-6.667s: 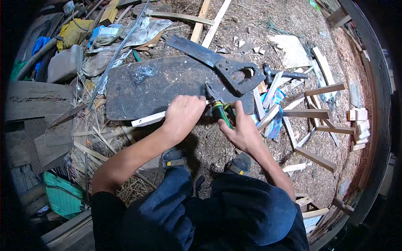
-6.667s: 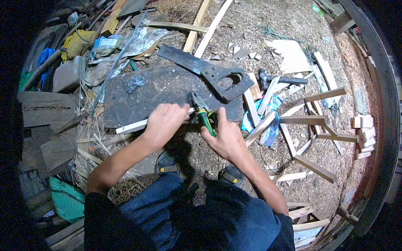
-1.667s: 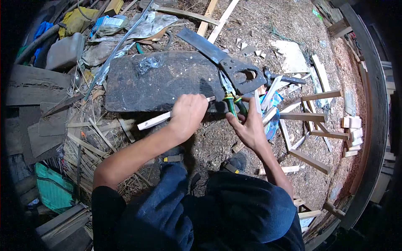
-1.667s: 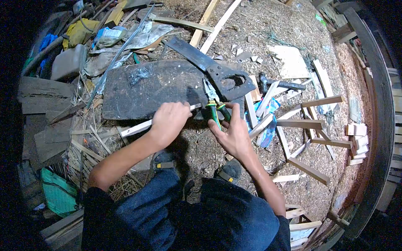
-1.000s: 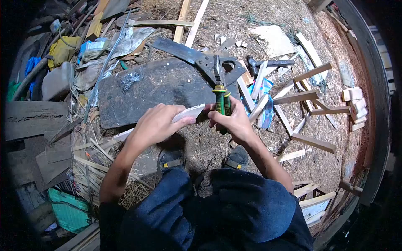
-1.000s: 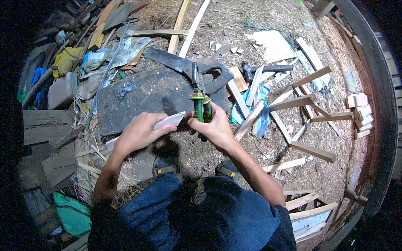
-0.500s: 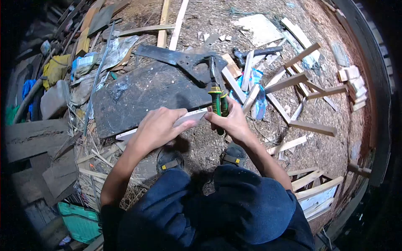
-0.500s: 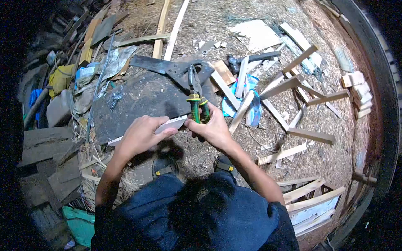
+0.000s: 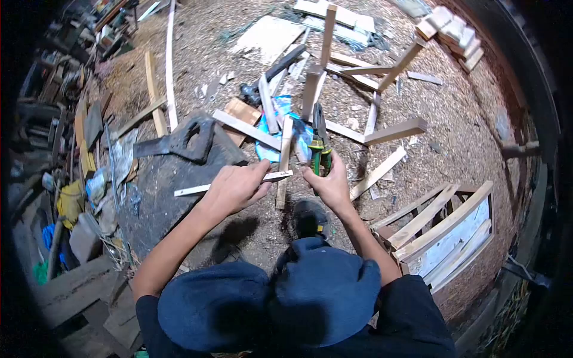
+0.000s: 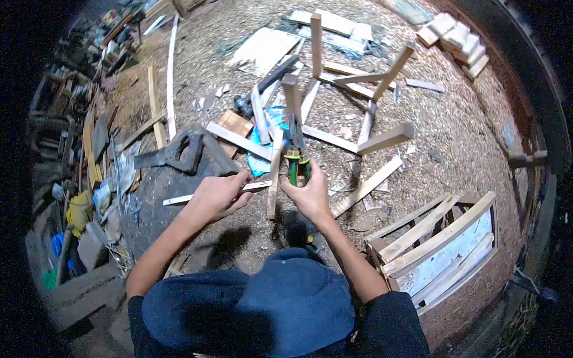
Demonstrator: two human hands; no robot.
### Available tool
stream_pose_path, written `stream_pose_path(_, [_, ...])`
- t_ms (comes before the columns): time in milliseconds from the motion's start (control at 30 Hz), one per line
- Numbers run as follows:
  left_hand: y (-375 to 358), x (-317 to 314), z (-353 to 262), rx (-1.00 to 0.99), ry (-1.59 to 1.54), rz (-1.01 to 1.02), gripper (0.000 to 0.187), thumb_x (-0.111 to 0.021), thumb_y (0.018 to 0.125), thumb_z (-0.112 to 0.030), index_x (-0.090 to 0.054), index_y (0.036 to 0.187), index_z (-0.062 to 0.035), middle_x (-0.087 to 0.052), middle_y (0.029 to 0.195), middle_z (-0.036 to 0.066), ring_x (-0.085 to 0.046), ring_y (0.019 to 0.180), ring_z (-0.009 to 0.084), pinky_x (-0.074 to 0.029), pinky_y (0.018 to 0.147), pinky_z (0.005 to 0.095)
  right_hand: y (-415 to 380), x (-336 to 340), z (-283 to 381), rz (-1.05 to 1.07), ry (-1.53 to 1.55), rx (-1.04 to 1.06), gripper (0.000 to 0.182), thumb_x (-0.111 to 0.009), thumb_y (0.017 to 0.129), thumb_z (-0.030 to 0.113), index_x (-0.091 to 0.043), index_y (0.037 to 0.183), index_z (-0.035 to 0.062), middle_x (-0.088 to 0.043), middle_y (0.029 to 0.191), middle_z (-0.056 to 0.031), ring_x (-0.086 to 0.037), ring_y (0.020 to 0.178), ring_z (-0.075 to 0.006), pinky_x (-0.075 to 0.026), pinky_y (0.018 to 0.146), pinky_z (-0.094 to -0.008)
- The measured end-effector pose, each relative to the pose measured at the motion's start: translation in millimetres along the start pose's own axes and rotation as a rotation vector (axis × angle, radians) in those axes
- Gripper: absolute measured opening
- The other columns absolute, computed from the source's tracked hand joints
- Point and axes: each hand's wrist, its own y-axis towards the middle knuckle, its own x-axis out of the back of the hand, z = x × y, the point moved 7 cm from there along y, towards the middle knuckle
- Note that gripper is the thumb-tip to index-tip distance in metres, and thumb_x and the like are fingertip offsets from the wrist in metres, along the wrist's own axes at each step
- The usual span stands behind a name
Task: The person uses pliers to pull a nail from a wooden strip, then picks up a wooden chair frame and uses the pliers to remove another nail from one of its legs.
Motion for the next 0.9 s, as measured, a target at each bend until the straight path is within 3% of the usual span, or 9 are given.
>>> stream_pose_path(33, [11.5, -2.9, -5.3, -0.049, 0.029, 0.014, 0.031, -0.063, 0.093, -0.029, -0.053, 0.114, -0.0083, -0.069, 0.089, 0.018, -0.067, 0.079, 0.0398, -0.052, 0.067, 0.0495, -0.2, 14.8, 4.0, -0.101, -0.136, 0.127, 0.042, -0.078, 0.075, 0.015, -0.058, 0.108, -0.0011, -0.065, 0.080, -0.0062, -0.061, 0.063, -0.0133, -0.051, 0.060, -0.0340])
stream_pose_path(67, [23.0, -2.9, -13.3, -0.095, 0.081, -0.019, 0.029, -0.066, 0.091, -0.030, -0.061, 0.111, -0.0100, -0.070, 0.090, 0.014, -0.068, 0.077, 0.0355, -0.054, 0.066, 0.0471, -3.6, 30.5, -1.1, -0.149, -0.197, 0.087, 0.043, -0.078, 0.072, 0.019, -0.058, 0.105, -0.0003, -0.065, 0.077, -0.0079, -0.062, 0.064, -0.0169, -0.051, 0.064, -0.0377])
stream_pose_path(200, [74.5, -19.9, -36.9, -0.185, 0.241, -0.024, 0.024, -0.065, 0.090, -0.031, -0.068, 0.108, -0.0150, -0.070, 0.087, 0.007, -0.070, 0.074, 0.0282, -0.054, 0.064, 0.0426, -9.7, 77.3, -12.4, -0.304, -0.342, 0.029, 0.043, -0.080, 0.072, 0.023, -0.057, 0.102, 0.0028, -0.064, 0.072, -0.0109, -0.064, 0.061, -0.0221, -0.050, 0.060, -0.0385])
stream_pose_path(333, [114.8, -47.8, -64.8, -0.387, 0.343, -0.105, 0.018, -0.064, 0.089, -0.025, -0.067, 0.104, -0.0144, -0.069, 0.088, 0.005, -0.070, 0.076, 0.0232, -0.053, 0.067, 0.0377, -14.2, 102.8, -25.9, -0.399, -0.393, -0.111, 0.048, -0.082, 0.072, 0.026, -0.055, 0.105, 0.0022, -0.061, 0.065, -0.0109, -0.063, 0.057, -0.0242, -0.049, 0.057, -0.0405])
stream_pose_path(467, [139.6, -79.5, -82.0, -0.388, 0.445, -0.016, 0.014, -0.062, 0.085, -0.016, -0.063, 0.096, -0.0076, -0.064, 0.088, 0.007, -0.070, 0.083, 0.0240, -0.051, 0.076, 0.0379, -7.3, 103.9, -33.3, -0.406, -0.341, -0.116, 0.046, -0.082, 0.072, 0.026, -0.057, 0.104, 0.0028, -0.062, 0.066, -0.0106, -0.064, 0.058, -0.0248, -0.049, 0.058, -0.0405])
stream_pose_path(667, [189.0, -106.2, -84.9, -0.549, 0.537, -0.011, 0.013, -0.062, 0.084, -0.013, -0.065, 0.096, -0.0074, -0.064, 0.099, 0.008, -0.071, 0.083, 0.0238, -0.051, 0.074, 0.0369, -19.6, 126.6, -30.5, -0.507, -0.418, -0.145, 0.039, -0.079, 0.073, 0.025, -0.059, 0.098, 0.0032, -0.060, 0.064, -0.0082, -0.061, 0.056, -0.0212, -0.049, 0.058, -0.0384])
stream_pose_path(800, [218.2, -123.1, -70.5, -0.593, 0.535, 0.005, 0.017, -0.064, 0.083, -0.011, -0.064, 0.100, -0.0069, -0.064, 0.099, 0.008, -0.071, 0.084, 0.0238, -0.052, 0.074, 0.0386, -17.8, 139.1, -55.3, -0.569, -0.462, -0.188, 0.037, -0.078, 0.073, 0.026, -0.058, 0.095, 0.0029, -0.059, 0.061, -0.0050, -0.060, 0.054, -0.0238, -0.049, 0.055, -0.0398])
stream_pose_path(900, [236.9, -128.5, -70.8, -0.602, 0.496, 0.034, 0.021, -0.064, 0.084, -0.011, -0.065, 0.105, -0.0075, -0.066, 0.100, 0.008, -0.071, 0.087, 0.0244, -0.052, 0.078, 0.0415, -18.5, 142.0, -58.2, -0.606, -0.545, -0.117, 0.039, -0.079, 0.072, 0.026, -0.059, 0.097, 0.0024, -0.064, 0.068, -0.0108, -0.064, 0.059, -0.0279, -0.051, 0.058, -0.0427])
